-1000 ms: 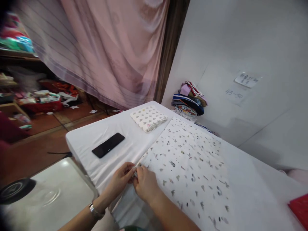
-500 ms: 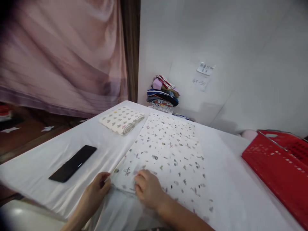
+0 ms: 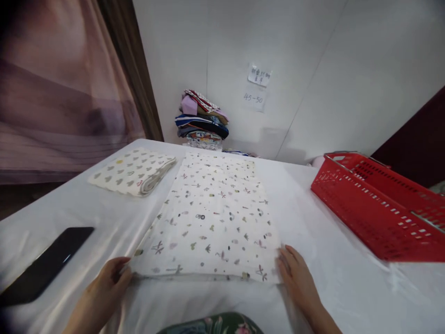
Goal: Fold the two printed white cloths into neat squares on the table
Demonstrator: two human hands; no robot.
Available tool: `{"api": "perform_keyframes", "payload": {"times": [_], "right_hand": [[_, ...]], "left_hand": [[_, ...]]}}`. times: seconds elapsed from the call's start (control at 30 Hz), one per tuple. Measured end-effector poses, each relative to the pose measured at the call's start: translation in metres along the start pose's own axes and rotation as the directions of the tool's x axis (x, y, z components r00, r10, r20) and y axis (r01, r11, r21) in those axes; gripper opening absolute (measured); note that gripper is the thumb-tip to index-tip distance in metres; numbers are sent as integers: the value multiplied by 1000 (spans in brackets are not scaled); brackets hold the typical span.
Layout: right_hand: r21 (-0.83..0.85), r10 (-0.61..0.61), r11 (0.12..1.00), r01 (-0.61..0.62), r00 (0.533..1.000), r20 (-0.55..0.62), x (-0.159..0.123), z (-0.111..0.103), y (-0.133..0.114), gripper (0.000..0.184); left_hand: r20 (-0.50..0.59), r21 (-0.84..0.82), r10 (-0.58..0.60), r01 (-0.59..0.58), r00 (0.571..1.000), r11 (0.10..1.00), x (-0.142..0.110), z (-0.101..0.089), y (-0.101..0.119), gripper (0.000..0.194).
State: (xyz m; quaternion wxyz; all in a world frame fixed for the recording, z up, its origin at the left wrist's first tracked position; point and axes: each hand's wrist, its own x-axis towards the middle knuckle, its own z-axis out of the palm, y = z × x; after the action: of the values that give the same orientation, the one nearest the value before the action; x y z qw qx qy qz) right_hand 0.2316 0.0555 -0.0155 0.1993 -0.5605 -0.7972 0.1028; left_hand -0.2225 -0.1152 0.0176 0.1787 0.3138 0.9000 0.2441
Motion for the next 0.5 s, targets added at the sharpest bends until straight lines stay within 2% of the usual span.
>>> {"api": "perform_keyframes", "payload": {"times": [0.07,0.17,0.33,0.4,0.5], "right_hand": [[46,101,994,-104,994,51,1,-8,1,36],[97,237,962,-254,959,155,6,-17,-4,42],[111,311,928,-356,903,298,4,-28,-14,49],[135,318,920,-368,901,294,-2,-32,-17,49],[150,309,926,-346,925,222,-16,-36,-19,46]], "left_hand": [[0,45,19,-19,1000,999,-2,-1,3,28],[-21,114,70,-67,997,991,-6,0,5,31],[1,211,106,-104,994,972,-9,1,11,32],[21,246,99,-101,995,964,-11,-2,16,32],[39,286,72,-80,997,955,-13,-6,21,32]]}}
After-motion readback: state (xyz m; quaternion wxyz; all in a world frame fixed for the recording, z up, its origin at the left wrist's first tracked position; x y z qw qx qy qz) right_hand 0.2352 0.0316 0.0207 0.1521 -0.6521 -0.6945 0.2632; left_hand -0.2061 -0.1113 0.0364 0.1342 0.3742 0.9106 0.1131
